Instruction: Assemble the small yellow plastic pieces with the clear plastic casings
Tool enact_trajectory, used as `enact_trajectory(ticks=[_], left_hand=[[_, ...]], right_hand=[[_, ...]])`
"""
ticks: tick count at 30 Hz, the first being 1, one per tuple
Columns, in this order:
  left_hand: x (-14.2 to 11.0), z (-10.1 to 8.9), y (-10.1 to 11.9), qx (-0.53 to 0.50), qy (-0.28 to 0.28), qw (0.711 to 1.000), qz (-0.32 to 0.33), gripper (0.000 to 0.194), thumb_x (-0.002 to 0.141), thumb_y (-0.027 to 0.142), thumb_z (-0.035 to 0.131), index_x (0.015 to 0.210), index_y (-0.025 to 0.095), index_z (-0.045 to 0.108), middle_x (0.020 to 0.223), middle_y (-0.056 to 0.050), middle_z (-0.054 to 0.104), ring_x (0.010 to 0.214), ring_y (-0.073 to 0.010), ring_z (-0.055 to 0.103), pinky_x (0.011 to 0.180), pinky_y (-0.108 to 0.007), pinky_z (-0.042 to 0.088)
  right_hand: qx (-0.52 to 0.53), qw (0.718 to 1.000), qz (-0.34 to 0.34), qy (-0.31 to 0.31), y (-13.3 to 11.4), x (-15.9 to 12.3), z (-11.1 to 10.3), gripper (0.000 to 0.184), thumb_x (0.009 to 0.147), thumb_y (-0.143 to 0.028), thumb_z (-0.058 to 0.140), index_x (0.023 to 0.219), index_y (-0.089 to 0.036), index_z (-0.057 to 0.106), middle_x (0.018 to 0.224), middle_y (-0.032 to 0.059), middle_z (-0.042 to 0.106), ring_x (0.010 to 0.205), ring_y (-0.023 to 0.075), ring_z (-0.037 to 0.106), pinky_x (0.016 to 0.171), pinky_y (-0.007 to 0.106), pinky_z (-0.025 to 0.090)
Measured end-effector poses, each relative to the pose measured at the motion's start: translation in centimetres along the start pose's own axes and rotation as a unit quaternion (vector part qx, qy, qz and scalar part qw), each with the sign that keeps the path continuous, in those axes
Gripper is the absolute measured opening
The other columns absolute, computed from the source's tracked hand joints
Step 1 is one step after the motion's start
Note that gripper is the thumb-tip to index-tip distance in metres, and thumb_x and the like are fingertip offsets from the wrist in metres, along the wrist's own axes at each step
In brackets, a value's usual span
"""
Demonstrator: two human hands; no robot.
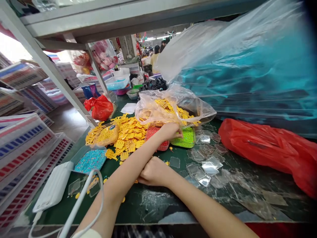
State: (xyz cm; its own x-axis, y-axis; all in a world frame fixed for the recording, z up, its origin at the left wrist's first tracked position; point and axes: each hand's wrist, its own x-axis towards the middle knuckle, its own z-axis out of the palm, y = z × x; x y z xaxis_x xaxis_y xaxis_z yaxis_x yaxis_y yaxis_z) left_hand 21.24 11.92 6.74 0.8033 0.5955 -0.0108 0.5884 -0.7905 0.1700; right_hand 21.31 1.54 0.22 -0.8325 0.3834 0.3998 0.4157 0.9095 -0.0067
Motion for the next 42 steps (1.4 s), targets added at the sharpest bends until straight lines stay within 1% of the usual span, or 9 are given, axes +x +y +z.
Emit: enact_trajectory(ticks=[5, 9, 12, 15, 19, 25, 28, 35, 42], left_hand=[[-7.7, -2.1, 0.2, -0.071, 0.17, 0.981, -0.057, 0.022, 0.092, 0.03, 0.059, 0.097, 0.016, 0.074, 0.092, -0.006, 0.066, 0.093, -0.0189, 0.06, 0.085, -0.029, 0.047], [-16.2, -0.4, -0.5, -0.148, 0.287, 0.935, -0.147, 0.021, 0.089, 0.033, 0.062, 0.089, 0.017, 0.076, 0.079, -0.004, 0.061, 0.082, -0.0196, 0.058, 0.076, -0.032, 0.047], [-21.6, 2.9, -1.3, -0.185, 0.278, 0.92, -0.205, 0.026, 0.09, 0.042, 0.06, 0.085, 0.021, 0.076, 0.076, -0.002, 0.059, 0.078, -0.0186, 0.057, 0.072, -0.032, 0.047], [-24.8, 5.9, -2.0, -0.19, 0.246, 0.922, -0.232, 0.029, 0.091, 0.046, 0.057, 0.086, 0.023, 0.076, 0.077, -0.002, 0.059, 0.079, -0.0182, 0.056, 0.071, -0.031, 0.046], [-25.8, 7.9, -2.2, -0.167, 0.216, 0.943, -0.188, 0.033, 0.093, 0.046, 0.053, 0.085, 0.024, 0.076, 0.076, -0.002, 0.059, 0.075, -0.0169, 0.053, 0.069, -0.03, 0.042], [-25.5, 8.6, -2.0, -0.141, 0.201, 0.961, -0.126, 0.036, 0.095, 0.047, 0.049, 0.089, 0.024, 0.076, 0.073, -0.002, 0.057, 0.073, -0.0159, 0.05, 0.067, -0.03, 0.038], [-25.6, 8.7, -2.2, -0.138, 0.199, 0.963, -0.12, 0.032, 0.094, 0.045, 0.051, 0.091, 0.025, 0.076, 0.073, -0.001, 0.056, 0.073, -0.0155, 0.05, 0.067, -0.029, 0.037], [-25.8, 8.9, -2.4, -0.136, 0.21, 0.962, -0.107, 0.026, 0.093, 0.043, 0.055, 0.099, 0.029, 0.076, 0.075, -0.001, 0.059, 0.075, -0.0156, 0.049, 0.068, -0.028, 0.037], [-25.8, 8.4, -2.0, -0.124, 0.201, 0.963, -0.129, 0.023, 0.092, 0.042, 0.056, 0.097, 0.033, 0.076, 0.078, -0.001, 0.062, 0.076, -0.0168, 0.051, 0.069, -0.029, 0.041]], right_hand=[[0.06, 0.996, -0.015, -0.057, -2.2, 0.3, -0.6, 0.026, 0.093, -0.031, 0.048, 0.095, -0.02, 0.071, 0.072, 0.0025, 0.072, 0.055, 0.0137, 0.058, 0.05, 0.026, 0.034], [0.087, 0.993, 0.018, -0.079, -2.5, 0.1, -0.8, 0.027, 0.092, -0.031, 0.049, 0.103, -0.021, 0.071, 0.067, 0.0022, 0.071, 0.055, 0.0126, 0.058, 0.049, 0.025, 0.028], [0.108, 0.99, 0.047, -0.083, -2.1, -0.2, -0.6, 0.026, 0.089, -0.032, 0.051, 0.099, -0.023, 0.074, 0.065, 0.0023, 0.071, 0.053, 0.0116, 0.056, 0.051, 0.025, 0.025], [0.118, 0.987, 0.06, -0.092, -1.7, -0.3, -0.4, 0.024, 0.087, -0.034, 0.054, 0.091, -0.023, 0.076, 0.062, 0.0023, 0.07, 0.053, 0.0115, 0.056, 0.05, 0.025, 0.022], [0.121, 0.985, 0.066, -0.1, -1.2, -0.4, -0.5, 0.027, 0.086, -0.037, 0.053, 0.088, -0.023, 0.077, 0.059, 0.0027, 0.068, 0.052, 0.0119, 0.054, 0.05, 0.025, 0.02], [0.107, 0.981, 0.07, -0.144, -1.2, -0.2, -1.0, 0.023, 0.084, -0.03, 0.055, 0.085, -0.023, 0.076, 0.062, 0.0023, 0.069, 0.051, 0.0112, 0.051, 0.05, 0.026, 0.017], [0.084, 0.98, 0.072, -0.163, -1.2, -0.1, -1.1, 0.024, 0.085, -0.027, 0.053, 0.074, -0.02, 0.073, 0.055, 0.002, 0.065, 0.047, 0.0105, 0.046, 0.05, 0.027, 0.015], [0.05, 0.983, 0.046, -0.172, -1.2, -0.2, -0.8, 0.027, 0.09, -0.027, 0.051, 0.073, -0.018, 0.07, 0.056, 0.002, 0.064, 0.048, 0.0102, 0.048, 0.05, 0.031, 0.013], [0.041, 0.988, 0.033, -0.144, -1.1, -0.4, -0.4, 0.025, 0.091, -0.025, 0.052, 0.073, -0.018, 0.068, 0.057, 0.0025, 0.064, 0.049, 0.0122, 0.051, 0.047, 0.029, 0.019]])
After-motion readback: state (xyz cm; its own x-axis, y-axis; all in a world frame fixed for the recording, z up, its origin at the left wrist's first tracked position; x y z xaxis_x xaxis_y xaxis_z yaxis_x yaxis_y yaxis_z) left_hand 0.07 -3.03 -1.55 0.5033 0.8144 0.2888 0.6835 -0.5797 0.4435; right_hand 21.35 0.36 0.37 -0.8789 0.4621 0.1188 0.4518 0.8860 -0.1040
